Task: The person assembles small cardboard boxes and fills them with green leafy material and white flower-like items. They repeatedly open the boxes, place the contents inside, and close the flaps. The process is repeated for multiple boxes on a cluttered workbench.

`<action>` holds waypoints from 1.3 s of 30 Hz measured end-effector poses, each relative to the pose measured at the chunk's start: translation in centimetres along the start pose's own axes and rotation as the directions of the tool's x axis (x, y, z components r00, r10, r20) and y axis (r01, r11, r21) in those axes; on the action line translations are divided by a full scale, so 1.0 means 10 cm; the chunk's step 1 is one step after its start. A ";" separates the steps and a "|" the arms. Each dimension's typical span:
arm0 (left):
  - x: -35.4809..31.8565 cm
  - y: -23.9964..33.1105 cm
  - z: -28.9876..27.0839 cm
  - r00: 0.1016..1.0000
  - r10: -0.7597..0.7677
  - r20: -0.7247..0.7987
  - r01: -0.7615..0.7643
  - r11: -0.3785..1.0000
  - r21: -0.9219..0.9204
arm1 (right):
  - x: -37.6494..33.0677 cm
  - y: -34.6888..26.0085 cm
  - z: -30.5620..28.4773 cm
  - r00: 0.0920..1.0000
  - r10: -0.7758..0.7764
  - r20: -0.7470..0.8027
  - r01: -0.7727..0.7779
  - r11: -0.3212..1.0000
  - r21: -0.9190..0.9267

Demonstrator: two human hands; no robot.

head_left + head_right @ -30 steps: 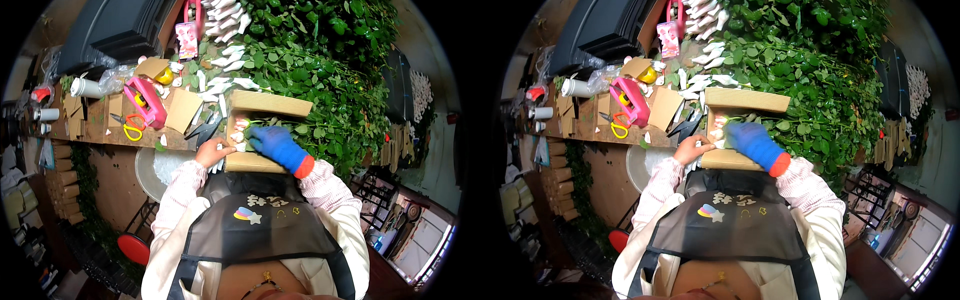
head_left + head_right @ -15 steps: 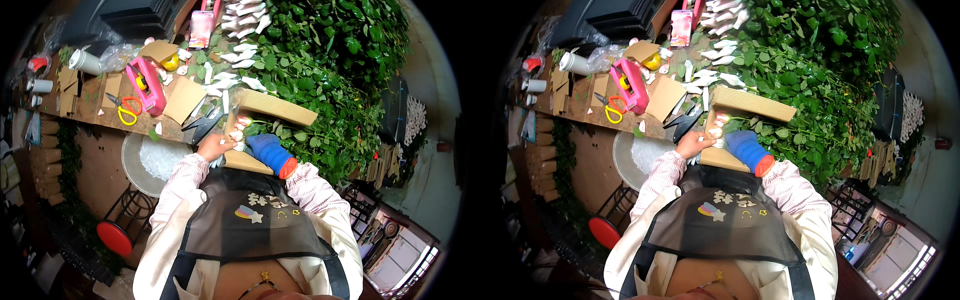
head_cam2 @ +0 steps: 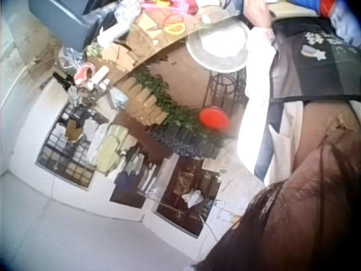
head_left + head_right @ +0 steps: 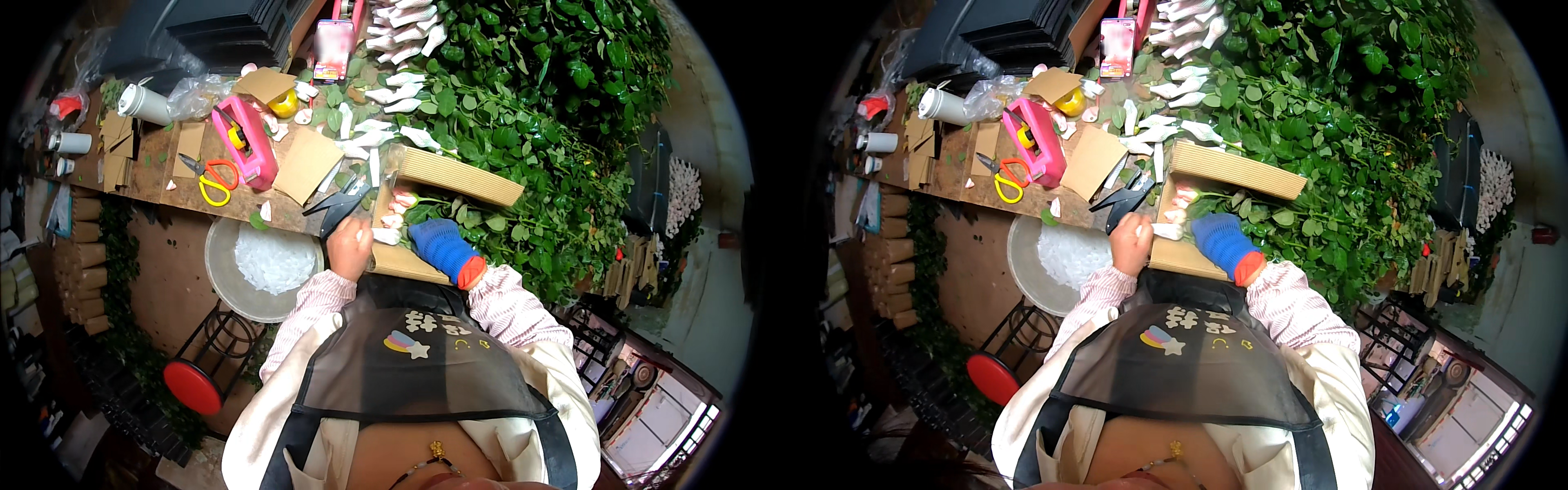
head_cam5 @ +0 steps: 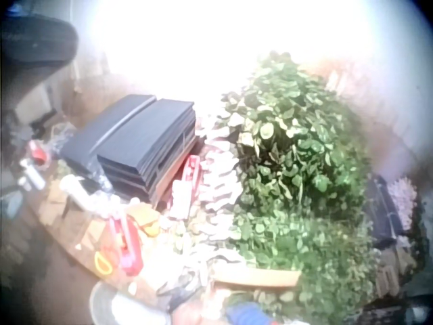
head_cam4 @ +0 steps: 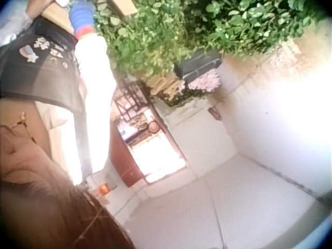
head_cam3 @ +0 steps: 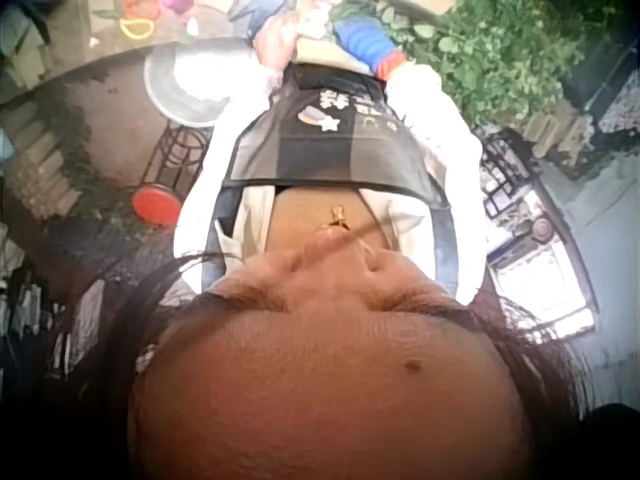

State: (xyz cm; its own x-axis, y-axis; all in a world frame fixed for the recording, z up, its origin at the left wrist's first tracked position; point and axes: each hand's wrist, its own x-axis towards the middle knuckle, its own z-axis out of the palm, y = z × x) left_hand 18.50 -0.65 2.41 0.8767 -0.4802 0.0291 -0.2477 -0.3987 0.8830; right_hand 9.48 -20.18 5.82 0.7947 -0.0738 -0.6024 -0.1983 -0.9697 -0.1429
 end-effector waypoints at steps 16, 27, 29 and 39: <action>0.39 -0.09 0.03 0.833 -0.016 0.553 0.093 0.989 -0.111 | 0.20 0.03 0.13 0.942 -0.335 0.012 0.331 0.925 -0.186; 0.50 -0.22 0.10 0.740 0.091 0.666 -0.202 0.975 0.092 | 0.11 -0.02 -0.09 0.994 -0.001 -0.110 0.011 0.995 0.098; 0.49 -0.24 0.11 0.745 0.120 0.656 -0.226 0.971 0.079 | 0.20 0.02 0.04 0.996 -0.058 -0.065 0.055 0.998 -0.035; 0.41 -0.23 0.17 0.858 0.080 0.507 -0.077 0.997 -0.026 | -0.08 0.05 -0.44 0.986 0.122 -0.115 -0.104 0.983 0.152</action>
State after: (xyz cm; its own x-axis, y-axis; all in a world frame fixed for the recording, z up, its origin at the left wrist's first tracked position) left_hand 21.97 -3.04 -0.27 0.5238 -0.8399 -0.1421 -0.3038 -0.3401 0.8900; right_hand 11.32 -21.60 9.71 0.8254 -0.2177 -0.5209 -0.3647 -0.9099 -0.1976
